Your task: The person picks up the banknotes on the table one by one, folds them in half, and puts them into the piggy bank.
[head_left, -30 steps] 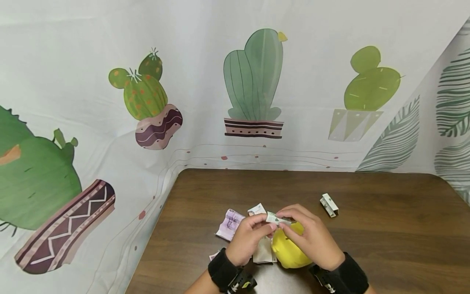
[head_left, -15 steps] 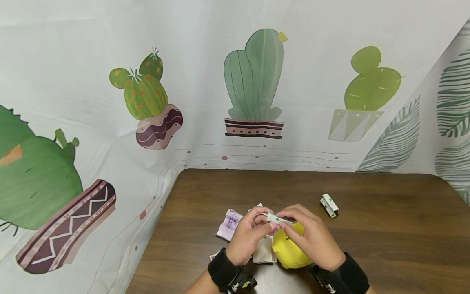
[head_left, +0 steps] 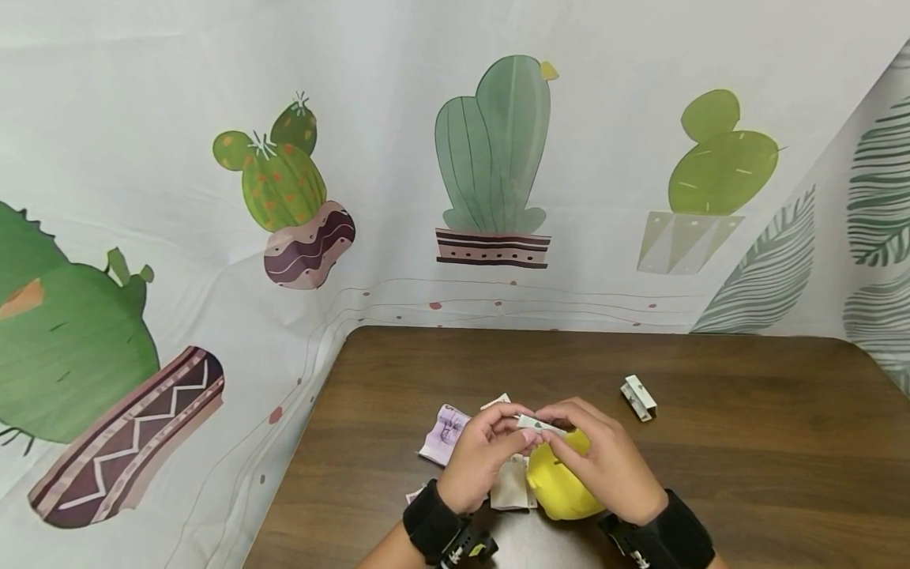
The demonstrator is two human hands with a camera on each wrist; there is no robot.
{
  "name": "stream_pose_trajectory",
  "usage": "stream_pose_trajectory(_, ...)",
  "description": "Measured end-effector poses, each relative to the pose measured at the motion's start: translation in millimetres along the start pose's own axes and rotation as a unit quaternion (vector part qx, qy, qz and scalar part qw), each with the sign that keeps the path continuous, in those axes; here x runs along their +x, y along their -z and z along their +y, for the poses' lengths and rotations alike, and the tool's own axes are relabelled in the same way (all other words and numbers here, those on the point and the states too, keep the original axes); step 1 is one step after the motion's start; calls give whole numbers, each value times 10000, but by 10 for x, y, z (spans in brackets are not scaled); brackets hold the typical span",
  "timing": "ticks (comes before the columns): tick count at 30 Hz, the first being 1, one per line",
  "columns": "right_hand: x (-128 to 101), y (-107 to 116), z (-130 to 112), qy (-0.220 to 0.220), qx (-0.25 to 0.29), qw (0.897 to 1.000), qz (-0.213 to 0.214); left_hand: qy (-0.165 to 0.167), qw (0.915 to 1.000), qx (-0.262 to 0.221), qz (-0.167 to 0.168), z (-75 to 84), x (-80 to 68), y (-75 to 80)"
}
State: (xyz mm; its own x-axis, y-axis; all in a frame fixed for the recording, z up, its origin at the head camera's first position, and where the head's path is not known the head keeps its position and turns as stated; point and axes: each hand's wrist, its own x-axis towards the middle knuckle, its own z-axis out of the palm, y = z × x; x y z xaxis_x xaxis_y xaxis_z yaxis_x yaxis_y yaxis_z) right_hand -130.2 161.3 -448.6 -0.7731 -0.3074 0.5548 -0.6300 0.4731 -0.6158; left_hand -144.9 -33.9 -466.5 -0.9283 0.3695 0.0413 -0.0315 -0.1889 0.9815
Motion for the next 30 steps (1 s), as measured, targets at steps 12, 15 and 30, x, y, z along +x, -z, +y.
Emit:
stream_pose_trajectory(12,2,-3,2,63,-91,9999,38,68,9999,14,79,-18,3,-14)
stream_pose_trajectory(15,-2,-8,2,17,-124,9999,19,61,9999,63,100,-15,1,-17)
stream_pose_trajectory(30,-11,-11,6,-2,-96,9999,-105,-134,9998,117,96,-47,5,8)
